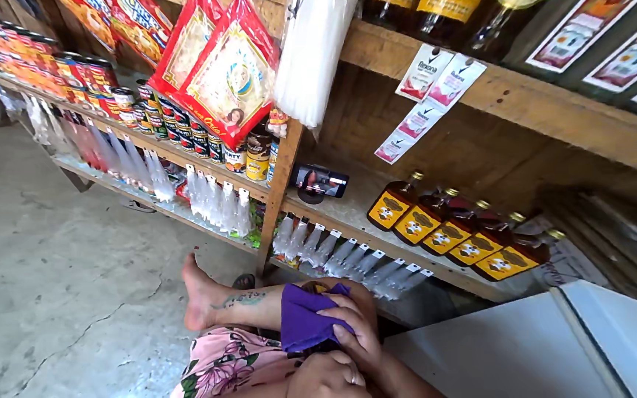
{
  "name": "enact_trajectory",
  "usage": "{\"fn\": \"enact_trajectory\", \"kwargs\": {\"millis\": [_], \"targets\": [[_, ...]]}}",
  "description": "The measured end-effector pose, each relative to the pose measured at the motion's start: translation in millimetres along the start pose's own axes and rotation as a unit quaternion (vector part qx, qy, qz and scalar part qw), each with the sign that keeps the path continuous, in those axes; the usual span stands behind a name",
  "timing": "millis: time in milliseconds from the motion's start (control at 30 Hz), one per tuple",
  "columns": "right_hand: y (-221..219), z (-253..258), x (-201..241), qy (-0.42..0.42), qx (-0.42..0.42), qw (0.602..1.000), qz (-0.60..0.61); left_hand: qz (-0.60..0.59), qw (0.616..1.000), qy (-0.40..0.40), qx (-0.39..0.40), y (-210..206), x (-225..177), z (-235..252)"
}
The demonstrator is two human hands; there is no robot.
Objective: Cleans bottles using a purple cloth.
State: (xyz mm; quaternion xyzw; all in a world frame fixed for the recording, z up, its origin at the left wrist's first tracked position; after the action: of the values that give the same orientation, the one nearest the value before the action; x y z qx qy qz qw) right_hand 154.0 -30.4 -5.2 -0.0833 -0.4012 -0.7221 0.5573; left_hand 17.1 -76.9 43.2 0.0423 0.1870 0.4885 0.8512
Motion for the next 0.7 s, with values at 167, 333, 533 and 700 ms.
{"fn": "enact_trajectory", "kwargs": {"millis": [167,333,533,700], "targets": [[-3.5,2.8,-14.2,-0.030,0.033,0.999,0.028,0.020,1.000,0.001,0.006,-3.4,9.4,-3.3],[-2.7,19.6,-25.2,-0.113,0.148,0.979,0.082,0.024,1.000,-0.003,0.015,-8.3,12.1,-3.1],[-15.2,28.6,-63.9,-0.219,0.260,0.936,0.093,0.034,0.999,-0.008,0.037,-16.2,8.8,-6.9],[-27.7,34.3,-96.9,-0.290,0.294,0.907,0.080,0.034,0.999,-0.012,0.035,-16.1,10.5,-6.5]]}}
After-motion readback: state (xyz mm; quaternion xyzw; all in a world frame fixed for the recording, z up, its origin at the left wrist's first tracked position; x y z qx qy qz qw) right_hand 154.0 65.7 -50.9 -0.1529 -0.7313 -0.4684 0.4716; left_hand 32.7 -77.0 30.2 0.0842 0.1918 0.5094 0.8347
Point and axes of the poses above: each hand's wrist, its own z-axis towards the middle knuckle, its own y-axis out of the back of the hand, x = y × z, the point moved 5 cm from there along z, towards the middle knuckle, and after that the axes turned 5 degrees about -z, right-handed, at the moved point
